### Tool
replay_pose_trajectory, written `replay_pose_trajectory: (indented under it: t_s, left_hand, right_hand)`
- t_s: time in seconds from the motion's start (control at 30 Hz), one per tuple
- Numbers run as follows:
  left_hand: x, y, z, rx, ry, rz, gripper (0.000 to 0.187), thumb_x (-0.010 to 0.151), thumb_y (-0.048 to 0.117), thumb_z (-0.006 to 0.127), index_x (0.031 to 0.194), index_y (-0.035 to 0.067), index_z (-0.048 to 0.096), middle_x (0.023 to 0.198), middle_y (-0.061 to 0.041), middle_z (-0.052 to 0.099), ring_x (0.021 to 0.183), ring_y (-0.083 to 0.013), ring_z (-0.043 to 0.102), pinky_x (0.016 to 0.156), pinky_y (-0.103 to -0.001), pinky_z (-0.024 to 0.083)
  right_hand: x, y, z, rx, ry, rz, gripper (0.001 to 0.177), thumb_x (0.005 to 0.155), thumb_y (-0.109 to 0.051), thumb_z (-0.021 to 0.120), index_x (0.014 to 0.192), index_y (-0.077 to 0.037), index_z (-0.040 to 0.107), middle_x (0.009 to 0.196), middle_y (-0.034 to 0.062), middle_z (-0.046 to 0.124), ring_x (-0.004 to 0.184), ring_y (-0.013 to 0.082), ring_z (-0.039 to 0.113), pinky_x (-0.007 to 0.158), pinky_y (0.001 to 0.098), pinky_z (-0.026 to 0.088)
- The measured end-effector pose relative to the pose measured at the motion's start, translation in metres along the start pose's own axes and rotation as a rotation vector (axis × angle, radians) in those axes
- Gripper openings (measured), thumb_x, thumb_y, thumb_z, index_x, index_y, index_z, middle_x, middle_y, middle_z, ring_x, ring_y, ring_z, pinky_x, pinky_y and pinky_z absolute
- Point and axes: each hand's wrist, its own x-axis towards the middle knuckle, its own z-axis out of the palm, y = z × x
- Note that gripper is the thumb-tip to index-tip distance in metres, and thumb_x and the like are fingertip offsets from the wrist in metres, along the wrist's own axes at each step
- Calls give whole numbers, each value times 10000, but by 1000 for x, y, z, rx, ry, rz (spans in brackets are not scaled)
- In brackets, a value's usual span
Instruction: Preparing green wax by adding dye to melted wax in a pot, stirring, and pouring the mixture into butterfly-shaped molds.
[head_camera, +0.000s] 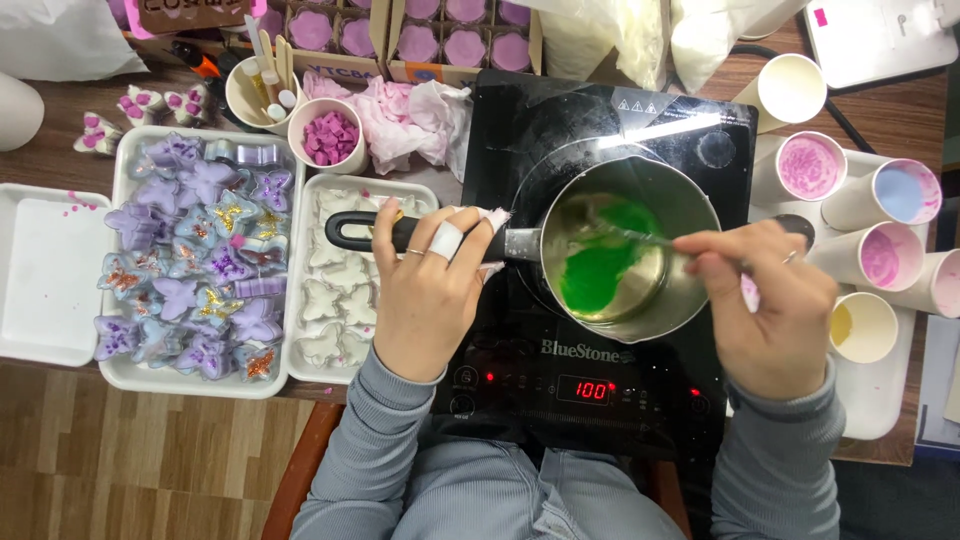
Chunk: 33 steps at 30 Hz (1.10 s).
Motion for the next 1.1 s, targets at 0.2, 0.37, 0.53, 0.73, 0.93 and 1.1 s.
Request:
replay_pose_trajectory:
  t_s: [0.2,0.37,0.53,0.73,0.93,1.1]
  left_hand:
    - [-2,0,1,1,-14,21,461,852,99,753,1299,62,644,1273,-44,619,1261,-223,579,1220,-550,241]
    - [-1,-3,-3,-9,12,11,427,874,153,762,1277,66,651,1282,-38,624,1252,-228,574,1211,-561,248]
    - [-2,-6,-4,-1,18,0,413,883,204,773,1255,69,658,1268,-35,628,1229,-231,574,1204,-580,246]
    - [-2,-7,-2,-16,25,0,401,884,197,774,1249,69,666,1258,-33,628,1224,-227,576,1205,-573,251]
    - [-3,-8,-2,-24,23,1,386,877,157,773,1239,72,667,1260,-32,630,1227,-225,578,1205,-568,255]
    - [-3,-8,-2,0,21,10,386,864,137,767,1232,74,669,1253,-30,635,1227,-232,579,1207,-565,257]
  right_hand:
    - [-7,-3,-19,62,-85,54,99,999,-33,624,1019,-33,721,807,25,682,791,148,619,897,305,419]
    - [-14,7,-31,-130,-10,77,142,1113,-68,631,1027,-26,737,799,40,664,754,137,631,855,281,422]
    - [4,1,-15,-164,59,23,105,1100,-53,654,1060,-6,739,840,66,697,802,176,621,877,294,425]
    - [2,-10,-11,-73,-114,-141,154,919,-21,712,1067,-34,755,930,66,713,865,193,624,894,326,404]
    - [-20,3,-36,-55,-168,-95,95,917,-47,714,1001,-77,746,903,31,696,853,157,642,915,315,423]
    - [-7,-5,-31,-266,-18,3,53,1019,-24,747,1062,-44,772,853,74,694,810,181,615,822,312,391]
